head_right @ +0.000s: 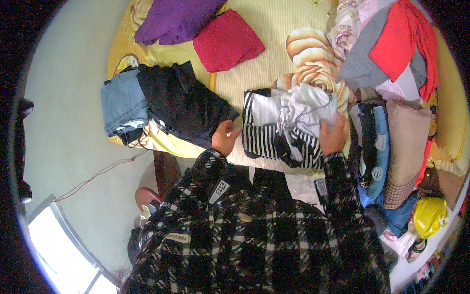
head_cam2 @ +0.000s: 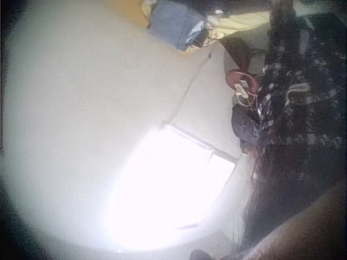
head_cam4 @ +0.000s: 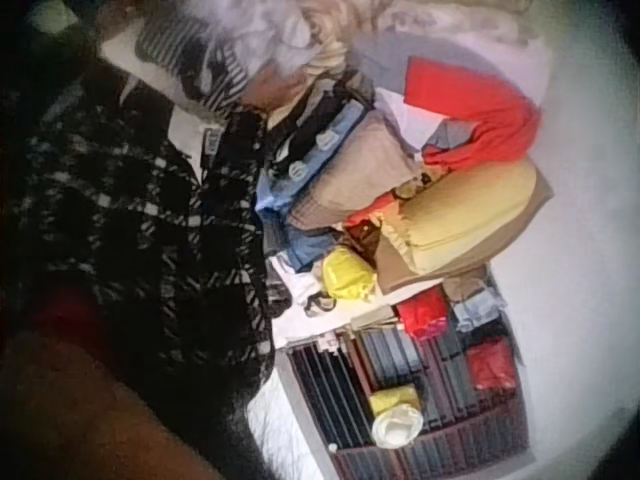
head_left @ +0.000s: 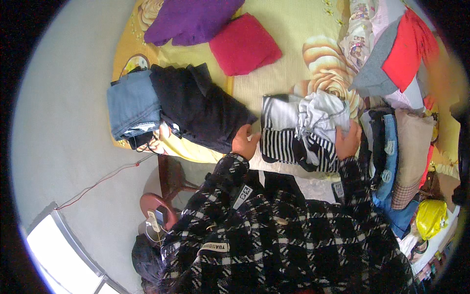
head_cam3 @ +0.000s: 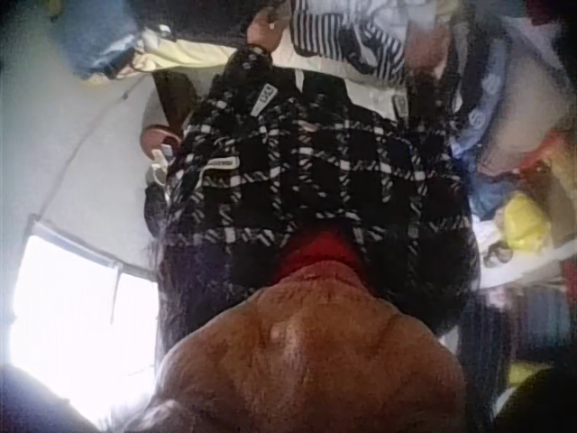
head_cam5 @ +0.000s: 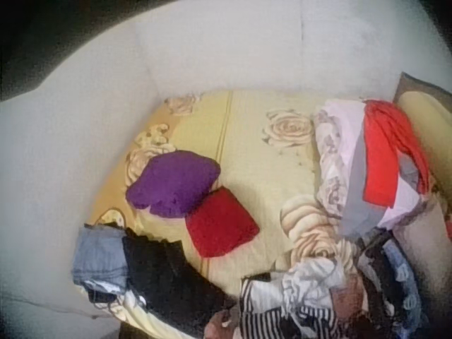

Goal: The person folds multiple garments on a bed, including a purple top, black pants, denim shorts, a plaid skirt, and a striped hoodie. Each item is smoothed, folded, and placed in a growing stack on the bed.

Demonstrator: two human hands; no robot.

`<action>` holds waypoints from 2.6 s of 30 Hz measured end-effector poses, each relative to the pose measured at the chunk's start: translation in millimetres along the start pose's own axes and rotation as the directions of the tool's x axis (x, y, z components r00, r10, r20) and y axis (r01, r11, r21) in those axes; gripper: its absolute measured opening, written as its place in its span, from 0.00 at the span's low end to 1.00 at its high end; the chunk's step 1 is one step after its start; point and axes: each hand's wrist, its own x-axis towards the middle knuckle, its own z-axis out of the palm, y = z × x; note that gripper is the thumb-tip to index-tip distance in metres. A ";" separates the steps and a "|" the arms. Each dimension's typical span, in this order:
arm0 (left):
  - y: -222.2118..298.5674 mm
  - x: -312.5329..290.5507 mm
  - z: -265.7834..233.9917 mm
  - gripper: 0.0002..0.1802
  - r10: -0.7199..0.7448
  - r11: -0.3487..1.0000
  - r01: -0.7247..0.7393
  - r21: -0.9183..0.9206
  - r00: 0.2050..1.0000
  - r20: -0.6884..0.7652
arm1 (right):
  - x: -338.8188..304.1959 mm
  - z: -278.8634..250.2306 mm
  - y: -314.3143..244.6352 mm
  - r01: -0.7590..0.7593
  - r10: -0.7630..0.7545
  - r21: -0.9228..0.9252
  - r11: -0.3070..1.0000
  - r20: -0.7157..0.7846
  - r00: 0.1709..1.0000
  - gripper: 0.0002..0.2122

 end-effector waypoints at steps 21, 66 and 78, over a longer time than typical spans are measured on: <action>11.4 42.1 36.7 0.31 -0.158 0.987 0.149 0.055 0.948 0.276 | -64.6 5.2 -49.1 0.081 -0.155 0.219 0.972 0.345 0.926 0.23; 126.4 70.2 136.5 0.36 0.666 0.507 -0.853 0.123 0.479 0.571 | -16.4 -17.4 4.3 -0.355 0.356 0.125 0.927 0.015 0.934 0.31; 107.3 35.8 138.2 0.28 -0.271 0.711 0.660 -0.242 0.574 0.773 | 8.8 -10.5 51.0 -0.508 0.201 0.383 0.772 0.611 0.766 0.38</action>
